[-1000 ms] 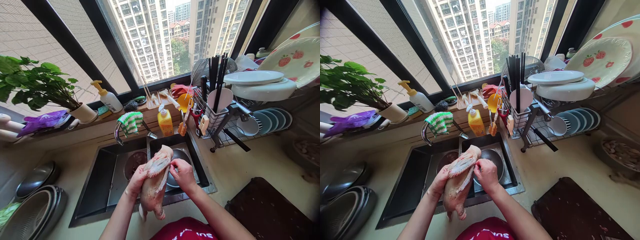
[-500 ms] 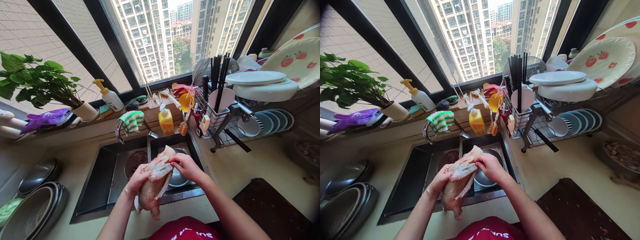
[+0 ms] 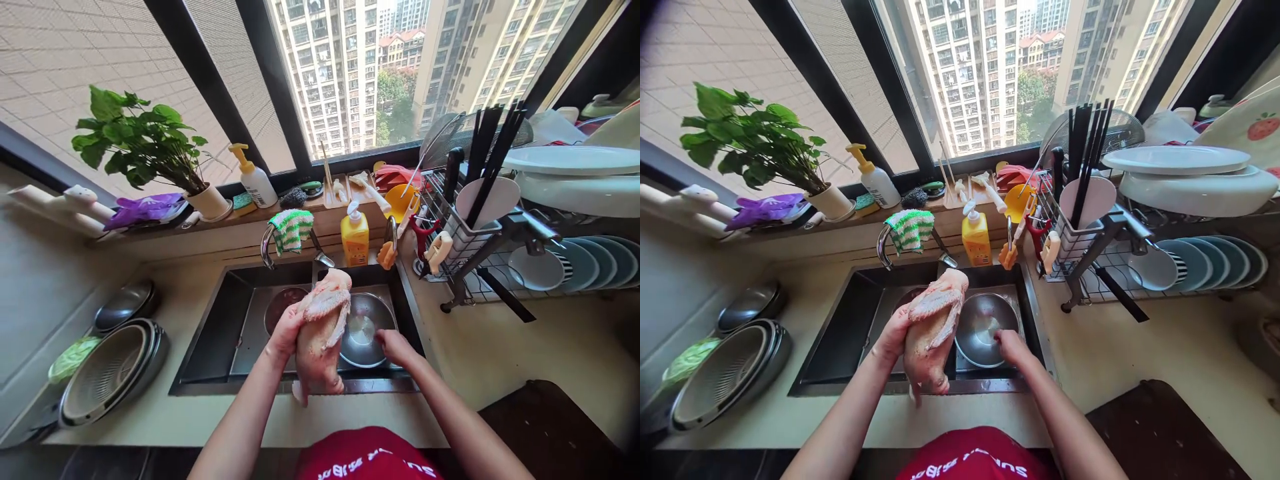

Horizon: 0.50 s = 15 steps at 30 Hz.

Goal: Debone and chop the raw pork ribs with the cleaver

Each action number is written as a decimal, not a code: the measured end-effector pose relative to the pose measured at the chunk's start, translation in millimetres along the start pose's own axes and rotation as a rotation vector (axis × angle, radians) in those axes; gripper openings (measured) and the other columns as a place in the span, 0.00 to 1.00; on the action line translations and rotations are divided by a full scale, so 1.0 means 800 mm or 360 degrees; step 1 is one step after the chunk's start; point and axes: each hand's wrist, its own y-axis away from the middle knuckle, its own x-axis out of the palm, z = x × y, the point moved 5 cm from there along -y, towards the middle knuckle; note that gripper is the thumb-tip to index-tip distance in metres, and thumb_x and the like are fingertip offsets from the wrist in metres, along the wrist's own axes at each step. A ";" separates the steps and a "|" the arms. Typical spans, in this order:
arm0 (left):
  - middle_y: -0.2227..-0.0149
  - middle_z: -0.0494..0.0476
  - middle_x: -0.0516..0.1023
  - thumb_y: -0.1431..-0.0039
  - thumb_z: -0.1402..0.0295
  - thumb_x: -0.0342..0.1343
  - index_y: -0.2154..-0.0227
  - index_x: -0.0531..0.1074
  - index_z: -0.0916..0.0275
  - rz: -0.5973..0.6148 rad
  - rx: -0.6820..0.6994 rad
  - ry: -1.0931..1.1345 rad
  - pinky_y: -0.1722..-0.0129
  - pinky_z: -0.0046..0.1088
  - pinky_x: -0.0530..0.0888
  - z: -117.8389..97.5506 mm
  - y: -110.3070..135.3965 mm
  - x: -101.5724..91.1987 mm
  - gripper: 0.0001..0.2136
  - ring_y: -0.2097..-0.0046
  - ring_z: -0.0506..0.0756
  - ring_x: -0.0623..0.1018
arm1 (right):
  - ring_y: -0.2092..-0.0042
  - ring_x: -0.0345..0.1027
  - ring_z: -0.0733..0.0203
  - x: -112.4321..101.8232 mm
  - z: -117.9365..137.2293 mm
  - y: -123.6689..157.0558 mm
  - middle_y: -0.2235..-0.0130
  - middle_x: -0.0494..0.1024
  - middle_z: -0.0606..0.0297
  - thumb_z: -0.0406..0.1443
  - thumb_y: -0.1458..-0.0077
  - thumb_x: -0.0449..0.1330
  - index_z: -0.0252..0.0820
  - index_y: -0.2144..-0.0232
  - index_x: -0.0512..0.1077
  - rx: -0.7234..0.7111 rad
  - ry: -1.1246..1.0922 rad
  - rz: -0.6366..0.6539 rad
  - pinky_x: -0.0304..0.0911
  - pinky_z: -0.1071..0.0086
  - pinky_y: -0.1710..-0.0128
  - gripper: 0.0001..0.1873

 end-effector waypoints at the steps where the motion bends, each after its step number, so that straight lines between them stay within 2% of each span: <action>1: 0.48 0.63 0.69 0.54 0.67 0.60 0.52 0.69 0.66 -0.0055 0.0018 0.0051 0.44 0.37 0.61 0.001 -0.001 -0.002 0.24 0.46 0.62 0.67 | 0.81 0.61 0.68 0.006 -0.007 0.003 0.85 0.69 0.71 0.30 0.57 0.57 0.39 0.85 0.68 0.0021 -0.0012 0.0016 0.50 0.76 0.79 0.09; 3: 0.49 0.62 0.71 0.56 0.66 0.62 0.53 0.70 0.65 -0.0182 0.0056 0.0169 0.45 0.37 0.63 0.006 -0.002 -0.008 0.24 0.47 0.62 0.68 | 0.80 0.63 0.67 0.012 -0.013 0.007 0.84 0.71 0.69 0.32 0.53 0.54 0.40 0.84 0.69 0.0062 -0.0046 0.0010 0.51 0.76 0.79 0.10; 7: 0.53 0.57 0.74 0.59 0.66 0.65 0.56 0.72 0.62 -0.0450 0.0173 0.0388 0.45 0.33 0.64 0.018 -0.007 -0.016 0.23 0.47 0.60 0.69 | 0.72 0.68 0.64 0.006 -0.010 0.015 0.76 0.75 0.66 0.34 0.50 0.52 0.40 0.76 0.70 0.0163 -0.0162 -0.0077 0.56 0.74 0.74 0.08; 10: 0.50 0.54 0.72 0.58 0.67 0.64 0.52 0.69 0.57 -0.0558 0.0282 0.0533 0.44 0.31 0.62 0.021 -0.010 -0.020 0.26 0.43 0.58 0.65 | 0.75 0.68 0.63 0.009 -0.001 0.034 0.79 0.75 0.65 0.42 0.46 0.50 0.39 0.76 0.69 0.0274 -0.0312 0.0009 0.58 0.74 0.77 0.15; 12: 0.48 0.51 0.70 0.57 0.67 0.64 0.50 0.66 0.53 -0.0580 0.0329 0.0613 0.43 0.30 0.61 0.019 -0.012 -0.019 0.27 0.41 0.58 0.61 | 0.77 0.69 0.64 0.023 0.010 0.053 0.79 0.75 0.64 0.48 0.45 0.46 0.39 0.75 0.68 0.0357 -0.0532 0.0202 0.60 0.74 0.80 0.22; 15: 0.44 0.48 0.66 0.54 0.66 0.62 0.48 0.62 0.49 -0.0532 0.0394 0.0699 0.41 0.32 0.58 0.015 -0.011 -0.013 0.28 0.39 0.57 0.57 | 0.75 0.72 0.63 0.063 0.036 0.080 0.76 0.77 0.61 0.55 0.47 0.45 0.37 0.70 0.70 0.0589 -0.1255 0.0692 0.62 0.74 0.79 0.29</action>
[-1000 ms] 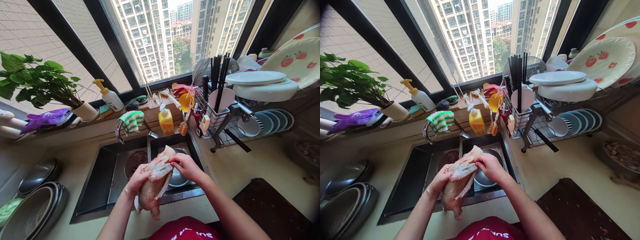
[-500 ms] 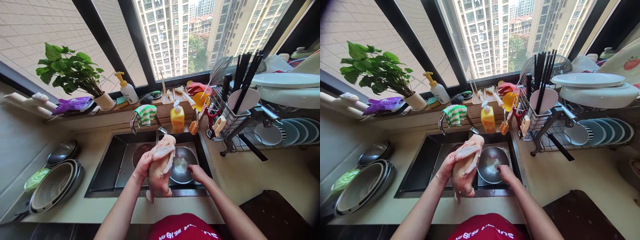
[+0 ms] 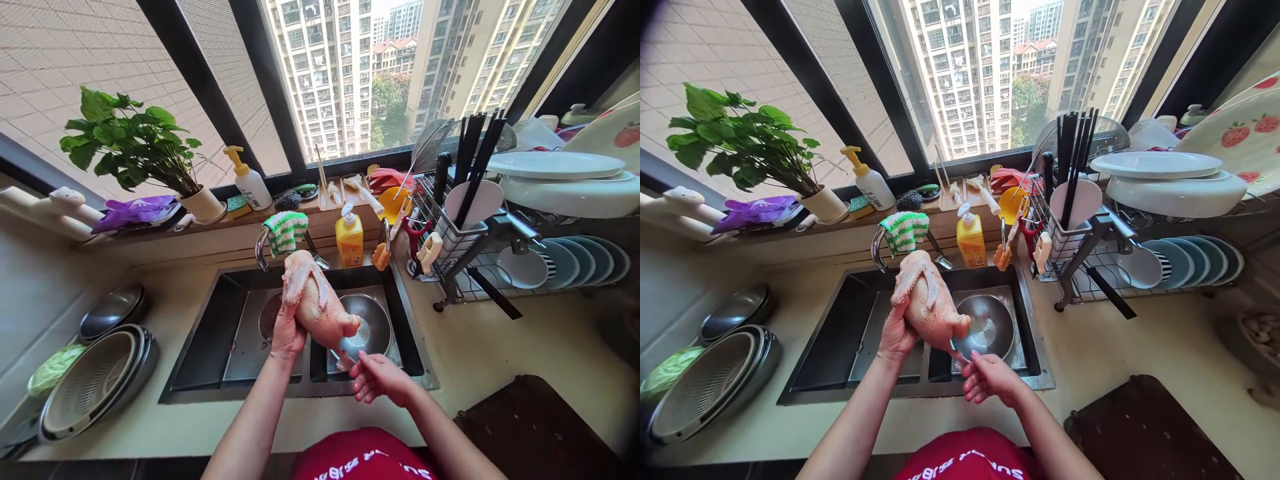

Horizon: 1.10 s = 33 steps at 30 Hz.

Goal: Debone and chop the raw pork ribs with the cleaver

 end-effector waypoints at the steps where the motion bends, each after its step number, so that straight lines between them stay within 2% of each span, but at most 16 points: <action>1: 0.44 0.47 0.65 0.53 0.66 0.61 0.47 0.61 0.48 0.0016 0.0012 0.0034 0.41 0.32 0.56 0.000 0.002 0.002 0.28 0.39 0.56 0.57 | 0.74 0.73 0.63 0.016 -0.003 0.000 0.74 0.77 0.60 0.57 0.48 0.46 0.36 0.68 0.70 0.0088 -0.0276 0.0144 0.64 0.74 0.77 0.29; 2: 0.44 0.47 0.65 0.52 0.65 0.61 0.47 0.61 0.47 0.0021 0.0020 0.0067 0.40 0.33 0.55 0.001 0.004 0.003 0.28 0.39 0.56 0.57 | 0.73 0.73 0.62 0.028 -0.003 -0.003 0.73 0.78 0.59 0.56 0.49 0.48 0.36 0.66 0.70 0.0147 -0.0538 0.0223 0.65 0.73 0.76 0.29; 3: 0.44 0.47 0.65 0.51 0.65 0.60 0.47 0.61 0.47 0.0016 0.0019 0.0098 0.40 0.33 0.54 0.002 0.007 0.002 0.27 0.39 0.55 0.57 | 0.72 0.74 0.62 0.035 -0.002 -0.008 0.72 0.78 0.59 0.55 0.49 0.51 0.36 0.66 0.70 0.0165 -0.0762 0.0217 0.65 0.73 0.74 0.27; 6: 0.48 0.46 0.70 0.50 0.67 0.59 0.49 0.63 0.47 -0.0059 -0.0031 0.0181 0.39 0.34 0.53 0.010 0.015 -0.013 0.24 0.40 0.54 0.59 | 0.73 0.72 0.68 0.027 0.008 -0.024 0.72 0.78 0.63 0.44 0.51 0.60 0.37 0.69 0.71 0.0018 -0.1340 -0.0103 0.64 0.78 0.76 0.14; 8: 0.51 0.46 0.73 0.49 0.68 0.58 0.50 0.65 0.48 -0.0105 -0.0136 0.0242 0.40 0.34 0.55 0.019 0.019 -0.031 0.22 0.42 0.54 0.62 | 0.76 0.69 0.72 0.012 0.015 -0.028 0.75 0.77 0.68 0.37 0.53 0.63 0.38 0.73 0.70 -0.0116 -0.1514 -0.0301 0.60 0.82 0.80 0.07; 11: 0.54 0.48 0.75 0.47 0.70 0.55 0.51 0.66 0.51 -0.0126 -0.0320 0.0346 0.40 0.31 0.56 0.035 0.021 -0.064 0.20 0.45 0.52 0.67 | 0.77 0.67 0.73 -0.002 0.023 -0.018 0.77 0.75 0.72 0.33 0.57 0.66 0.39 0.74 0.70 -0.0249 -0.1519 -0.0368 0.60 0.82 0.80 0.08; 16: 0.56 0.48 0.76 0.49 0.73 0.55 0.52 0.68 0.53 -0.0128 -0.0442 0.0396 0.41 0.29 0.57 0.057 0.027 -0.102 0.20 0.50 0.51 0.72 | 0.73 0.70 0.68 -0.010 0.027 0.003 0.74 0.76 0.68 0.36 0.60 0.68 0.38 0.68 0.70 -0.0538 -0.1247 -0.0438 0.66 0.77 0.73 0.16; 19: 0.55 0.48 0.76 0.52 0.74 0.58 0.53 0.69 0.51 -0.0127 -0.0342 0.0342 0.43 0.30 0.61 0.062 0.032 -0.107 0.21 0.50 0.52 0.72 | 0.72 0.70 0.68 -0.014 0.009 -0.008 0.74 0.76 0.66 0.39 0.64 0.69 0.37 0.68 0.71 -0.0448 -0.1139 -0.0433 0.66 0.77 0.71 0.19; 22: 0.56 0.48 0.77 0.58 0.73 0.63 0.57 0.71 0.52 -0.0126 -0.0277 0.0285 0.47 0.31 0.65 0.064 0.034 -0.104 0.21 0.52 0.54 0.73 | 0.77 0.67 0.70 -0.019 -0.017 -0.026 0.78 0.75 0.66 0.46 0.65 0.67 0.36 0.74 0.71 -0.0203 -0.0815 -0.0419 0.63 0.77 0.77 0.20; 24: 0.58 0.49 0.78 0.61 0.71 0.65 0.59 0.72 0.52 -0.0130 -0.0244 0.0246 0.49 0.31 0.66 0.063 0.033 -0.101 0.22 0.53 0.54 0.74 | 0.82 0.62 0.72 -0.025 -0.026 -0.030 0.82 0.72 0.69 0.48 0.64 0.65 0.37 0.78 0.70 -0.0179 -0.0595 -0.0444 0.57 0.78 0.83 0.20; 25: 0.59 0.49 0.78 0.62 0.70 0.65 0.59 0.73 0.52 -0.0127 -0.0218 0.0223 0.49 0.32 0.67 0.060 0.032 -0.098 0.22 0.53 0.55 0.74 | 0.83 0.61 0.73 -0.029 -0.028 -0.030 0.82 0.71 0.70 0.48 0.64 0.65 0.37 0.78 0.70 -0.0206 -0.0532 -0.0462 0.55 0.78 0.84 0.19; 27: 0.60 0.51 0.78 0.64 0.69 0.66 0.60 0.73 0.53 -0.0117 -0.0165 0.0165 0.51 0.32 0.68 0.054 0.031 -0.091 0.22 0.55 0.55 0.74 | 0.81 0.63 0.71 -0.035 -0.024 -0.025 0.75 0.75 0.68 0.47 0.61 0.63 0.39 0.69 0.72 -0.0272 -0.0389 -0.0470 0.55 0.77 0.83 0.20; 29: 0.63 0.52 0.79 0.66 0.68 0.67 0.62 0.75 0.56 -0.0088 -0.0131 0.0071 0.54 0.31 0.69 0.047 0.032 -0.082 0.22 0.58 0.56 0.76 | 0.76 0.67 0.66 -0.045 -0.012 -0.017 0.65 0.77 0.64 0.47 0.59 0.61 0.43 0.57 0.70 -0.0391 -0.0042 -0.0579 0.60 0.73 0.80 0.26; 30: 0.64 0.53 0.79 0.67 0.68 0.68 0.63 0.75 0.57 -0.0058 -0.0116 0.0009 0.55 0.30 0.70 0.044 0.033 -0.077 0.21 0.59 0.55 0.76 | 0.72 0.69 0.63 -0.052 -0.003 -0.012 0.62 0.76 0.62 0.47 0.59 0.60 0.44 0.55 0.69 -0.0487 0.0178 -0.0686 0.62 0.71 0.77 0.27; 33: 0.65 0.56 0.79 0.64 0.67 0.66 0.63 0.75 0.61 0.0097 -0.0067 -0.0228 0.56 0.30 0.70 0.033 0.036 -0.057 0.19 0.60 0.56 0.76 | 0.63 0.70 0.56 -0.071 0.020 0.002 0.62 0.77 0.59 0.46 0.57 0.58 0.42 0.62 0.73 -0.0748 0.0646 -0.1004 0.65 0.66 0.67 0.21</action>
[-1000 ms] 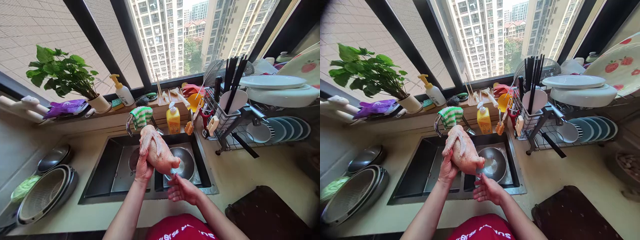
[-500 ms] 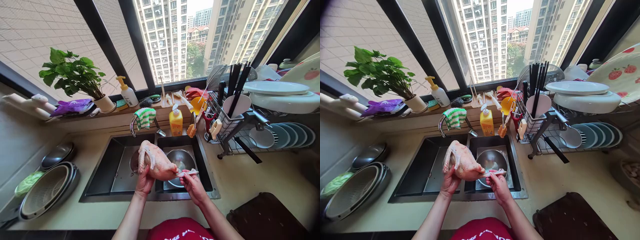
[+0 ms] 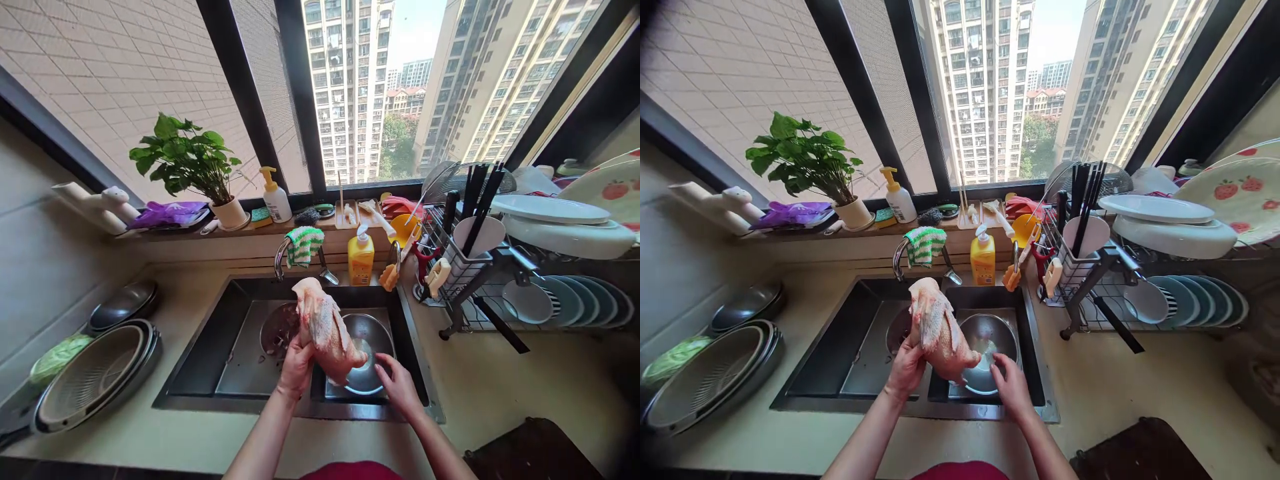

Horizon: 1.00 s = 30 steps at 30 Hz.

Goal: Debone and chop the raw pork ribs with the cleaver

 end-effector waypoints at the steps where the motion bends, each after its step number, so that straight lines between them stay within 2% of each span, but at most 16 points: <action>1: 0.64 0.57 0.79 0.62 0.66 0.65 0.63 0.75 0.62 0.0065 0.0009 -0.0096 0.57 0.30 0.70 -0.005 0.001 0.007 0.19 0.59 0.57 0.76 | 0.62 0.70 0.55 -0.005 0.001 -0.001 0.63 0.77 0.59 0.46 0.55 0.57 0.42 0.64 0.74 -0.0044 0.0046 -0.0032 0.65 0.66 0.66 0.19; 5: 0.65 0.59 0.79 0.59 0.64 0.63 0.63 0.75 0.66 0.0387 -0.0106 -0.0532 0.60 0.30 0.71 -0.020 0.000 0.039 0.18 0.61 0.58 0.76 | 0.71 0.69 0.59 -0.012 -0.009 0.019 0.69 0.77 0.62 0.46 0.53 0.54 0.42 0.67 0.73 0.0026 0.0057 -0.0028 0.64 0.69 0.74 0.17; 8: 0.66 0.60 0.79 0.59 0.61 0.62 0.64 0.75 0.68 0.0669 -0.0259 -0.0772 0.63 0.29 0.71 -0.022 -0.002 0.064 0.19 0.63 0.58 0.76 | 0.77 0.65 0.64 -0.009 -0.024 0.061 0.71 0.75 0.64 0.45 0.53 0.52 0.41 0.67 0.72 0.0151 -0.0029 -0.0075 0.62 0.71 0.77 0.16; 10: 0.67 0.60 0.79 0.59 0.60 0.62 0.64 0.74 0.68 0.0855 -0.0359 -0.0877 0.65 0.28 0.71 -0.013 -0.005 0.081 0.19 0.64 0.57 0.76 | 0.78 0.64 0.66 -0.012 -0.037 0.097 0.73 0.73 0.65 0.44 0.53 0.52 0.40 0.67 0.72 0.0236 -0.0092 -0.0186 0.61 0.71 0.78 0.16; 14: 0.69 0.57 0.78 0.61 0.56 0.62 0.67 0.74 0.68 0.1241 -0.0546 -0.1084 0.70 0.26 0.70 0.025 -0.007 0.124 0.20 0.68 0.55 0.74 | 0.74 0.65 0.65 -0.040 -0.064 0.190 0.72 0.73 0.65 0.45 0.54 0.53 0.40 0.67 0.71 0.0411 -0.0218 -0.0702 0.62 0.72 0.77 0.17; 19: 0.73 0.54 0.76 0.59 0.53 0.60 0.70 0.73 0.67 0.1715 -0.0606 -0.1327 0.74 0.23 0.68 0.071 0.024 0.198 0.20 0.72 0.53 0.73 | 0.73 0.67 0.63 -0.064 -0.103 0.347 0.71 0.74 0.64 0.49 0.55 0.55 0.41 0.66 0.71 0.0687 -0.0478 -0.1391 0.62 0.71 0.76 0.20; 22: 0.73 0.53 0.75 0.56 0.53 0.57 0.68 0.73 0.67 0.1986 -0.0455 -0.1509 0.74 0.23 0.67 0.085 0.059 0.246 0.20 0.71 0.53 0.72 | 0.76 0.67 0.63 -0.075 -0.128 0.434 0.70 0.75 0.63 0.52 0.57 0.55 0.40 0.64 0.70 0.0852 -0.0501 -0.1672 0.61 0.71 0.79 0.25; 24: 0.75 0.52 0.74 0.53 0.53 0.53 0.68 0.73 0.67 0.2128 -0.0212 -0.1680 0.74 0.23 0.66 0.090 0.085 0.278 0.20 0.72 0.53 0.71 | 0.74 0.68 0.61 -0.092 -0.143 0.482 0.69 0.76 0.61 0.53 0.57 0.54 0.40 0.63 0.69 0.0880 -0.0369 -0.1835 0.63 0.69 0.76 0.26; 27: 0.78 0.52 0.72 0.48 0.54 0.47 0.72 0.73 0.65 0.2259 0.0329 -0.2041 0.74 0.23 0.63 0.101 0.129 0.327 0.18 0.73 0.52 0.70 | 0.64 0.70 0.55 -0.133 -0.156 0.535 0.61 0.76 0.57 0.51 0.53 0.51 0.40 0.61 0.69 0.0879 0.0123 -0.2058 0.66 0.63 0.65 0.24; 30: 0.76 0.55 0.74 0.46 0.56 0.44 0.74 0.73 0.62 0.2290 0.0790 -0.2368 0.74 0.25 0.60 0.131 0.176 0.377 0.17 0.74 0.52 0.70 | 0.55 0.67 0.50 -0.178 -0.163 0.557 0.55 0.73 0.54 0.48 0.51 0.50 0.39 0.58 0.69 0.0817 0.0769 -0.2042 0.61 0.57 0.55 0.23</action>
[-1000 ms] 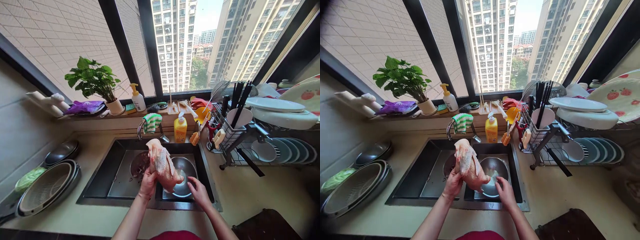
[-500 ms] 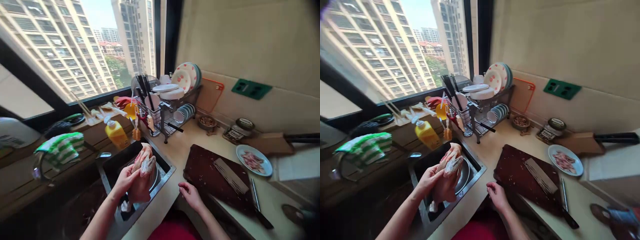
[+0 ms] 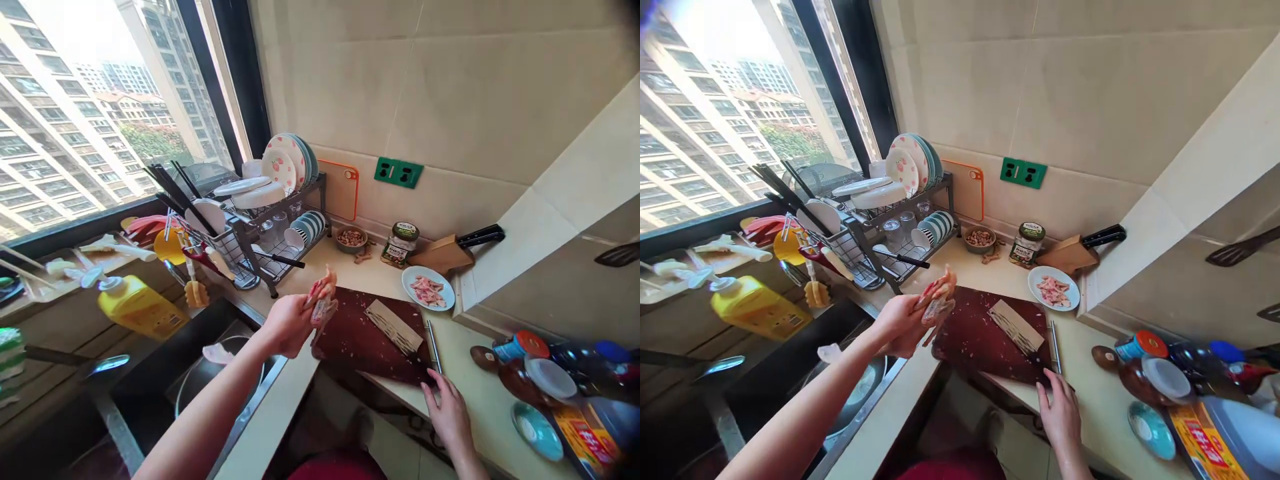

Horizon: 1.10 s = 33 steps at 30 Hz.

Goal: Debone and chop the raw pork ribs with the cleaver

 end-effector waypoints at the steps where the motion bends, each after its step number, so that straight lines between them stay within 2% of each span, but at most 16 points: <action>1: 0.75 0.57 0.74 0.46 0.57 0.44 0.73 0.74 0.62 -0.0006 0.0012 -0.0105 0.74 0.25 0.60 -0.016 -0.018 0.010 0.17 0.73 0.53 0.70 | 0.54 0.66 0.49 -0.001 -0.004 -0.012 0.55 0.73 0.54 0.46 0.50 0.50 0.39 0.58 0.69 -0.0113 0.0095 0.0008 0.60 0.56 0.53 0.22; 3: 0.74 0.59 0.75 0.46 0.56 0.44 0.74 0.74 0.62 0.0039 0.0047 -0.0187 0.73 0.26 0.60 -0.043 -0.056 0.038 0.18 0.73 0.53 0.71 | 0.55 0.66 0.50 0.003 -0.013 -0.032 0.56 0.73 0.54 0.44 0.49 0.50 0.38 0.57 0.69 -0.0251 0.0196 0.0080 0.60 0.56 0.53 0.21; 4: 0.74 0.58 0.74 0.46 0.56 0.44 0.74 0.74 0.63 0.0126 0.0080 -0.0147 0.73 0.26 0.60 -0.054 -0.074 0.057 0.18 0.73 0.53 0.70 | 0.55 0.66 0.51 0.007 -0.018 -0.040 0.56 0.73 0.55 0.43 0.49 0.50 0.39 0.57 0.69 -0.0285 0.0219 0.0130 0.60 0.57 0.54 0.20; 6: 0.76 0.56 0.73 0.48 0.55 0.46 0.75 0.74 0.63 0.0396 0.0145 0.0039 0.75 0.25 0.60 -0.067 -0.105 0.102 0.18 0.74 0.52 0.69 | 0.56 0.67 0.52 0.016 -0.026 -0.050 0.56 0.73 0.56 0.40 0.48 0.51 0.40 0.56 0.68 -0.0337 0.0254 0.0227 0.61 0.59 0.55 0.19; 9: 0.78 0.50 0.71 0.52 0.53 0.51 0.73 0.74 0.64 0.0739 0.0159 0.0276 0.76 0.22 0.60 -0.070 -0.131 0.163 0.17 0.75 0.50 0.68 | 0.57 0.67 0.53 0.027 -0.034 -0.059 0.58 0.73 0.57 0.36 0.49 0.52 0.42 0.54 0.67 -0.0391 0.0321 0.0350 0.62 0.61 0.57 0.18; 12: 0.74 0.50 0.73 0.58 0.53 0.57 0.68 0.74 0.63 0.0712 0.0126 0.0350 0.75 0.22 0.62 -0.060 -0.144 0.195 0.19 0.72 0.51 0.70 | 0.59 0.67 0.53 0.031 -0.035 -0.066 0.60 0.73 0.57 0.34 0.49 0.51 0.42 0.54 0.67 -0.0411 0.0399 0.0440 0.62 0.62 0.59 0.19; 16: 0.69 0.53 0.75 0.57 0.53 0.57 0.65 0.74 0.62 0.0442 0.0085 0.0407 0.70 0.24 0.64 -0.044 -0.137 0.199 0.20 0.68 0.54 0.72 | 0.60 0.68 0.52 0.029 -0.030 -0.071 0.61 0.73 0.57 0.33 0.51 0.51 0.42 0.56 0.68 -0.0419 0.0422 0.0490 0.63 0.63 0.61 0.18; 19: 0.63 0.56 0.76 0.60 0.53 0.59 0.60 0.72 0.59 0.0323 0.0098 0.0509 0.63 0.27 0.65 -0.026 -0.107 0.196 0.24 0.62 0.57 0.73 | 0.60 0.69 0.54 0.018 -0.033 -0.069 0.60 0.73 0.57 0.34 0.51 0.50 0.42 0.57 0.67 -0.0383 0.0377 0.0491 0.64 0.64 0.62 0.18; 22: 0.56 0.60 0.73 0.72 0.54 0.65 0.55 0.69 0.59 0.0208 0.0051 0.0618 0.55 0.33 0.64 0.003 -0.069 0.197 0.34 0.54 0.63 0.71 | 0.61 0.70 0.56 0.001 -0.045 -0.060 0.58 0.72 0.59 0.36 0.50 0.48 0.44 0.57 0.66 -0.0300 0.0353 0.0487 0.65 0.66 0.66 0.17; 24: 0.55 0.62 0.72 0.80 0.56 0.67 0.55 0.68 0.60 0.0142 -0.0045 0.0599 0.53 0.36 0.63 0.020 -0.053 0.198 0.40 0.52 0.67 0.69 | 0.61 0.70 0.56 -0.011 -0.052 -0.052 0.57 0.72 0.60 0.38 0.50 0.48 0.46 0.56 0.65 -0.0238 0.0350 0.0494 0.65 0.66 0.66 0.17; 26: 0.58 0.62 0.72 0.83 0.56 0.67 0.59 0.69 0.63 0.0188 -0.0116 0.0486 0.56 0.36 0.65 0.028 -0.047 0.200 0.38 0.55 0.67 0.70 | 0.60 0.70 0.56 -0.023 -0.056 -0.042 0.57 0.72 0.59 0.39 0.50 0.49 0.46 0.56 0.65 -0.0190 0.0328 0.0499 0.66 0.66 0.65 0.18; 28: 0.63 0.60 0.72 0.81 0.55 0.66 0.65 0.69 0.64 0.0307 -0.0109 0.0322 0.62 0.33 0.66 0.022 -0.049 0.200 0.33 0.59 0.65 0.72 | 0.60 0.70 0.55 -0.031 -0.057 -0.033 0.57 0.73 0.60 0.39 0.51 0.50 0.47 0.56 0.66 -0.0124 0.0293 0.0496 0.66 0.66 0.66 0.18; 31: 0.68 0.55 0.71 0.73 0.56 0.64 0.67 0.67 0.62 0.0459 0.0011 0.0207 0.69 0.28 0.64 0.001 -0.051 0.195 0.27 0.65 0.59 0.72 | 0.61 0.71 0.54 -0.039 -0.063 -0.018 0.58 0.74 0.61 0.42 0.55 0.52 0.49 0.59 0.68 0.0068 0.0177 0.0445 0.67 0.65 0.66 0.19; 33: 0.70 0.53 0.71 0.69 0.59 0.63 0.66 0.65 0.61 0.0491 0.0096 0.0196 0.71 0.27 0.63 -0.016 -0.048 0.191 0.24 0.67 0.57 0.72 | 0.60 0.71 0.53 -0.041 -0.069 -0.005 0.60 0.76 0.60 0.43 0.58 0.54 0.47 0.61 0.69 0.0243 -0.0041 0.0414 0.67 0.63 0.63 0.19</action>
